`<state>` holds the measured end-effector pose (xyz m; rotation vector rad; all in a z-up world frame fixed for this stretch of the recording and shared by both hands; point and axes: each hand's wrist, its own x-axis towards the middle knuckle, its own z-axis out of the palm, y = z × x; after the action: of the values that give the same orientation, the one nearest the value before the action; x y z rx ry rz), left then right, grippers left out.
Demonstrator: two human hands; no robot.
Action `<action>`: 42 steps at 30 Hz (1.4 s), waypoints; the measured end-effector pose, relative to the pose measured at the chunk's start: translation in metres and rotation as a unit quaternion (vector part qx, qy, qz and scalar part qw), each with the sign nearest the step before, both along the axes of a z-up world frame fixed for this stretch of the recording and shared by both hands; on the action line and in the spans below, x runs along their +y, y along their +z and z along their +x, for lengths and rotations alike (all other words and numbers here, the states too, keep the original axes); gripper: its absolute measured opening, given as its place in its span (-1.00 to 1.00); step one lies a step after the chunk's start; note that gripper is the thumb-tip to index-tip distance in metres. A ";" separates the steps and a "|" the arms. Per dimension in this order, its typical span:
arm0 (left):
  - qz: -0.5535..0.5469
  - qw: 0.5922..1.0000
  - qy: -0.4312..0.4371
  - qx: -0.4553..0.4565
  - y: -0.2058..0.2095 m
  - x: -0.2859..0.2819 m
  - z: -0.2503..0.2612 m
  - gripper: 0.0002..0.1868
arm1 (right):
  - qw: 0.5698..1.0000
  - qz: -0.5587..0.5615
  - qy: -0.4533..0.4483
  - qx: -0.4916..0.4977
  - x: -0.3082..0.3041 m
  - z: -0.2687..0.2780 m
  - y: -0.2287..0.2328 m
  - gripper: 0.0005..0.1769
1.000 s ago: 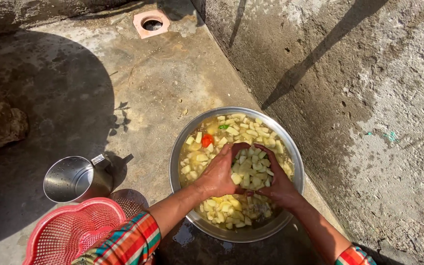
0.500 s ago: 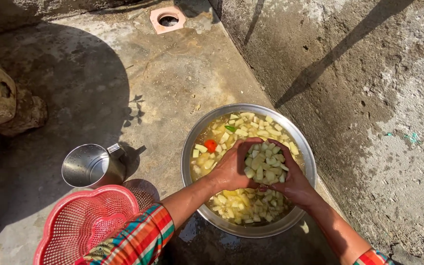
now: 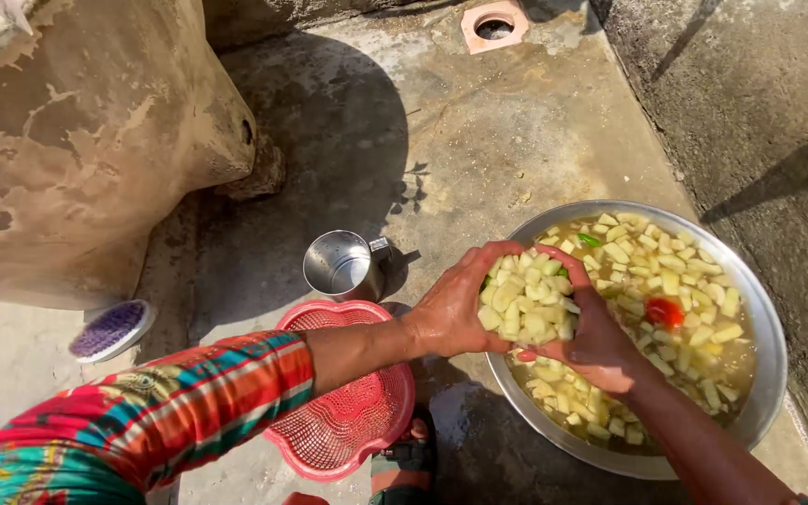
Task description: Wash chopped potatoes and other vegetables in a large metal bowl under a faucet.
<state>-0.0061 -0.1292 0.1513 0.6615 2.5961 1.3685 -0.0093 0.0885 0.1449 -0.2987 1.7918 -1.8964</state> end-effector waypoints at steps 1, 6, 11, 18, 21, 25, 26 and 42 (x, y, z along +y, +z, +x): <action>-0.005 1.000 0.010 0.000 0.015 -0.024 0.013 0.17 | 1.000 -0.005 0.010 0.000 -0.025 0.005 0.008 0.30; -0.083 0.987 0.127 -0.054 0.067 -0.118 0.089 0.15 | 0.988 -0.082 0.132 -0.012 -0.137 0.037 0.026 0.30; -0.132 0.964 0.176 -0.151 -0.015 -0.183 0.130 0.45 | 0.959 0.046 0.281 0.005 -0.182 0.047 -0.027 0.37; -0.247 0.905 0.280 -0.206 -0.029 -0.210 0.166 -0.11 | 0.921 0.219 0.283 0.153 -0.185 0.043 -0.110 -0.17; -0.438 0.883 0.114 -0.126 -0.018 -0.192 0.153 -0.30 | 0.921 0.260 0.258 0.135 -0.178 0.031 -0.091 -0.20; -0.505 0.856 0.045 -0.101 -0.050 -0.190 0.110 -0.25 | 0.936 0.235 0.188 0.183 -0.155 0.010 -0.062 -0.30; -0.538 0.841 0.045 0.030 -0.063 -0.193 0.097 -0.28 | 0.942 0.262 0.158 0.140 -0.146 0.004 -0.046 -0.37; -0.263 0.953 -0.146 0.043 -0.003 0.020 -0.154 -0.65 | 0.887 0.391 -0.240 0.050 0.205 -0.095 -0.111 -0.48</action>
<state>-0.1604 -0.1092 0.1481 0.9688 2.6155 0.5363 -0.1042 0.2938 0.0341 0.3785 2.7029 -1.2578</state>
